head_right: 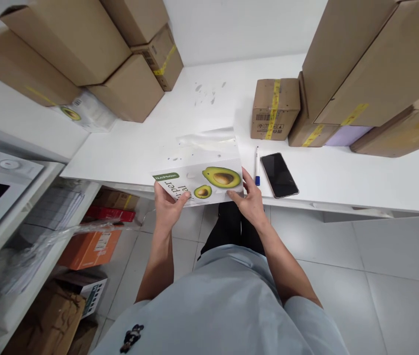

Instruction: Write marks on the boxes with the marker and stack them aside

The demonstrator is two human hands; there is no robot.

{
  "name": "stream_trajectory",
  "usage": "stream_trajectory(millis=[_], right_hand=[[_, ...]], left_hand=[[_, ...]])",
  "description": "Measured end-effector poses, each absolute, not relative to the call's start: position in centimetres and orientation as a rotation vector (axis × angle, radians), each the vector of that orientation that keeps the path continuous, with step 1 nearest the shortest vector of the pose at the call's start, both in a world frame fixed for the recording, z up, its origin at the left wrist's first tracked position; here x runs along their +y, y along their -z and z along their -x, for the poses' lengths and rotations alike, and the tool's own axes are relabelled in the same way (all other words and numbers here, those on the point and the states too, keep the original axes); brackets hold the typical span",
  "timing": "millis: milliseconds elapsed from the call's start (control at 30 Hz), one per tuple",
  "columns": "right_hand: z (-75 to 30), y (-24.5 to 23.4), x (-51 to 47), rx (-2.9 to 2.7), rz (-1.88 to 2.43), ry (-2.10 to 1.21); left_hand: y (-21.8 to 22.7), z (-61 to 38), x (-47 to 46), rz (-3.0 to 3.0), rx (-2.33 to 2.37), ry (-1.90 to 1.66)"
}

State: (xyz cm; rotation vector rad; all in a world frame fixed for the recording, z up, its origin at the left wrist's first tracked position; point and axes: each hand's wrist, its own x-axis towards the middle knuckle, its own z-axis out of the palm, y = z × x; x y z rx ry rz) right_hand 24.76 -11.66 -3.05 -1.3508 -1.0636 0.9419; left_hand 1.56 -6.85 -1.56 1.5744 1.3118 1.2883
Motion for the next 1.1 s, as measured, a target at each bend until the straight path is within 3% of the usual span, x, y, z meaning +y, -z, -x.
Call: stream_trajectory(millis=[233, 467, 667, 933, 1100], right_hand=[[-24.6, 1.3, -11.4, -1.051, 1.371, -0.899], [-23.6, -0.8, -11.5, -1.055, 1.384, -0.814], [-25.6, -0.3, -10.8, -1.081, 1.403, -0.886], [-31.0, 3.2, -7.5, -1.584, 2.283, -0.279], [-31.0, 3.5, -6.8, -1.914, 2.344, -0.234]], left_hand=[[-0.6, -1.9, -6.5, -1.500, 1.486, -1.358], [-4.9, -1.0, -7.8, -1.757, 1.496, -1.197], [-4.1, -0.8, -7.4, -1.768, 1.586, -0.949], [-2.3, -1.6, -6.8, -1.840, 1.662, -1.042], [-1.4, -1.8, -6.4, -1.947, 1.714, -1.190]])
